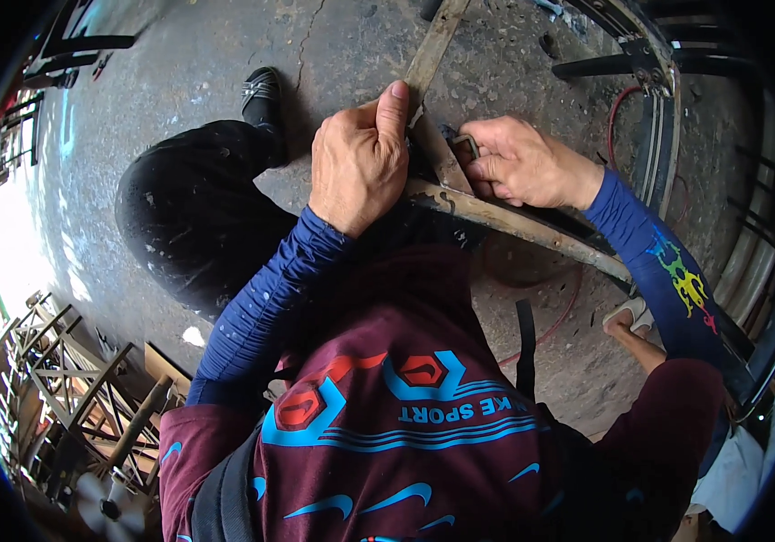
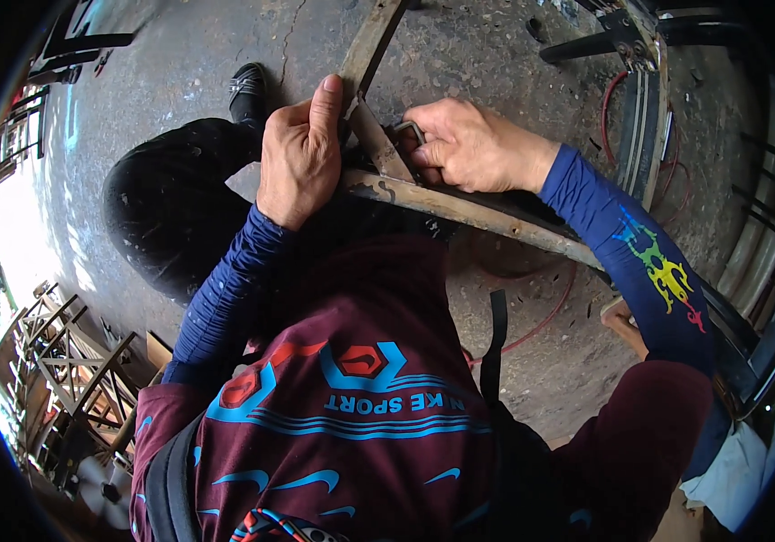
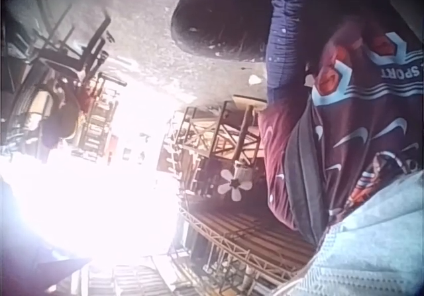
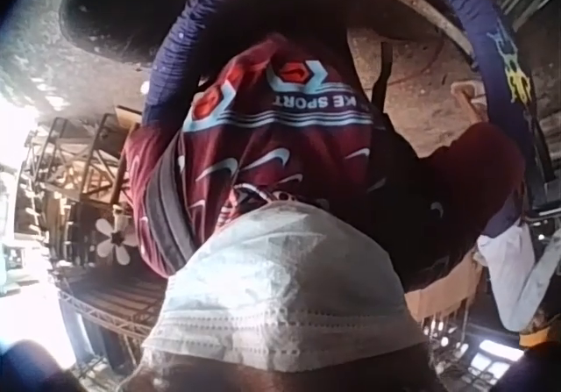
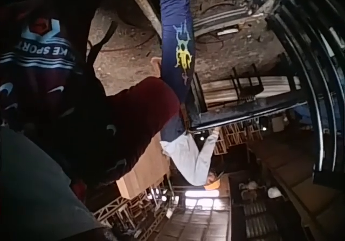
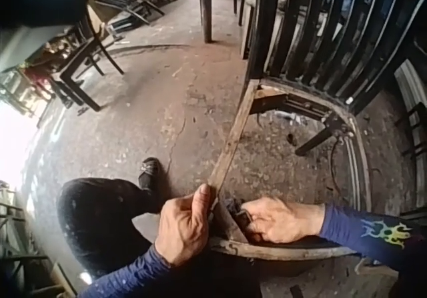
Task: Repairing a wooden chair by drilling and assembling components.
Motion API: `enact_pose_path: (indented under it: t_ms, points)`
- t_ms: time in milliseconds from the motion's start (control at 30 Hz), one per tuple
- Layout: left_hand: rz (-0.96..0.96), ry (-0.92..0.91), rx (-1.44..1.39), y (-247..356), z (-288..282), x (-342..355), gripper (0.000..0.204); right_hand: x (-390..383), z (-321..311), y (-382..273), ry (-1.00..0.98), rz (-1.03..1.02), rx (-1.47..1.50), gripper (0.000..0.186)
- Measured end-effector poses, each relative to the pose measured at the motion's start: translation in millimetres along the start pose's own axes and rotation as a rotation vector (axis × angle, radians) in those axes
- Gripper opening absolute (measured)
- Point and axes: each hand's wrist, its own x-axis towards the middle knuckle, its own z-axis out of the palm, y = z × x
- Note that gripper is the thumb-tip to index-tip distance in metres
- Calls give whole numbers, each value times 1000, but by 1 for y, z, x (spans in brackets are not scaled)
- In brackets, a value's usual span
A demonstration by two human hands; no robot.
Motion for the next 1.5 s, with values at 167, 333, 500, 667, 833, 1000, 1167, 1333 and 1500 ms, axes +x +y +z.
enact_pose_path:
  t_ms: [167, 333, 500, 667, 833, 1000, 1167, 1333, 1500]
  points:
    - [-11, -4, 3, 3, -3, 1, 55, 18, 9, 48, 477, -623, -577, 25]
    - [7, -19, -17, 1, -2, 1, 56, 36, -8, 51, 438, -821, -830, 27]
    - [22, -14, 20, -2, -2, 7, 58, 35, -6, 42, 412, -548, -542, 35]
    - [42, 18, 3, 2, -2, 4, 65, 42, -21, 29, 208, -65, 215, 33]
    - [28, 11, 38, 0, -2, 5, 67, 53, -13, 20, 216, 132, 310, 29]
    - [11, 10, 5, 0, 0, 8, 66, 68, -2, 22, 593, 34, 151, 29]
    - [34, 5, 26, -1, 0, -4, 64, 55, -16, 15, 165, 395, 123, 19]
    - [40, 11, 35, -2, 0, 0, 64, 54, -13, -4, 156, 453, 177, 24]
    - [60, 25, 33, 1, 1, -2, 64, 60, 6, 2, 504, 52, 117, 19]
